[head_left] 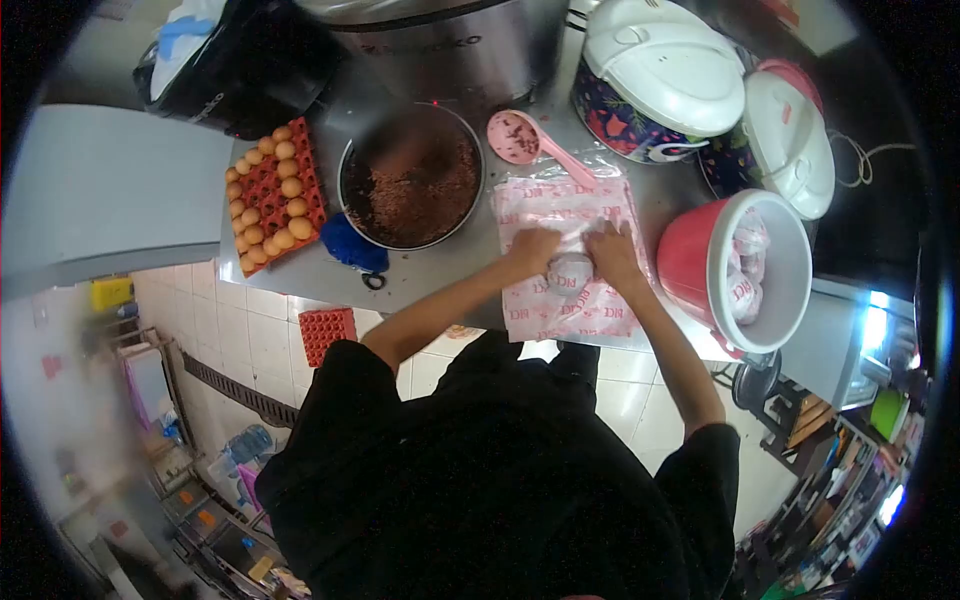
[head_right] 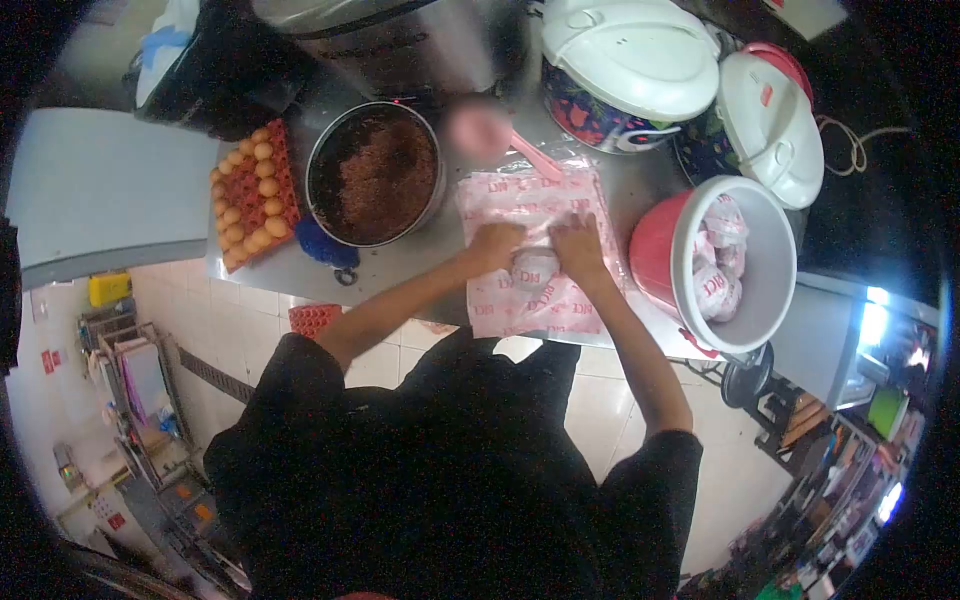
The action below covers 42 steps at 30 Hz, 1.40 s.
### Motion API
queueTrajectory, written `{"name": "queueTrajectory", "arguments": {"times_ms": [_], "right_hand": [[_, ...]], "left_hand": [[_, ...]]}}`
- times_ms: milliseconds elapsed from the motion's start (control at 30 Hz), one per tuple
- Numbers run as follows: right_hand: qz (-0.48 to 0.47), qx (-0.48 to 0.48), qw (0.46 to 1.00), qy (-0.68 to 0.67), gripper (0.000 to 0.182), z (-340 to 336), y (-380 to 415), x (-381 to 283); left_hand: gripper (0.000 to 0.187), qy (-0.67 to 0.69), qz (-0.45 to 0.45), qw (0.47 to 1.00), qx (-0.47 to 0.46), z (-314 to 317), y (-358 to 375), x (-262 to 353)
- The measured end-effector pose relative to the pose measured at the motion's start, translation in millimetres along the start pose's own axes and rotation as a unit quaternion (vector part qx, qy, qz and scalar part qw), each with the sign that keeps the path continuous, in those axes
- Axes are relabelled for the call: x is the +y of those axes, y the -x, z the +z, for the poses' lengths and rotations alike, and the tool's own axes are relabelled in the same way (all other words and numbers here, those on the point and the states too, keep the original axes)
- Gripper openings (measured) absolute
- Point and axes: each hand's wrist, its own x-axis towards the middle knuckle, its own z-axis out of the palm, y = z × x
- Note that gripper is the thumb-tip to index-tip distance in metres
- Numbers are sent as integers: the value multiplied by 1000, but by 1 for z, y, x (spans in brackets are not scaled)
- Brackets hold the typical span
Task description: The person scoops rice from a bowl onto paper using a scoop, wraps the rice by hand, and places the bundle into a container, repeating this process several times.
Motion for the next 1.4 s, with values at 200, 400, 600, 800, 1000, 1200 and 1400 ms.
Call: {"name": "queueTrajectory", "arguments": {"times_ms": [200, 400, 600, 800, 1000, 1200, 1400], "right_hand": [[244, 31, 835, -492, 29, -30, 32, -16], [391, -60, 360, -845, 41, -32, 7, -46], [435, 376, 736, -356, 45, -6, -7, -79], [358, 308, 817, -330, 43, -3, -15, -96], [378, 355, 734, -438, 43, -83, 10, -79], [447, 478, 728, -203, 59, -207, 113, 75], [292, 35, 936, -194, 44, -186, 139, 173]], "left_hand": [[35, 405, 129, 905, -5, -12, 35, 14], [41, 673, 125, 721, -110, -43, 33, 28], [43, 614, -128, 740, 242, 38, 28, 33], [54, 747, -227, 583, 224, 44, 26, 39], [38, 808, -137, 558, 134, -29, 32, 69], [26, 195, 75, 936, 283, -5, 31, 11], [33, 44, 146, 964, 216, 10, 19, 21]]}}
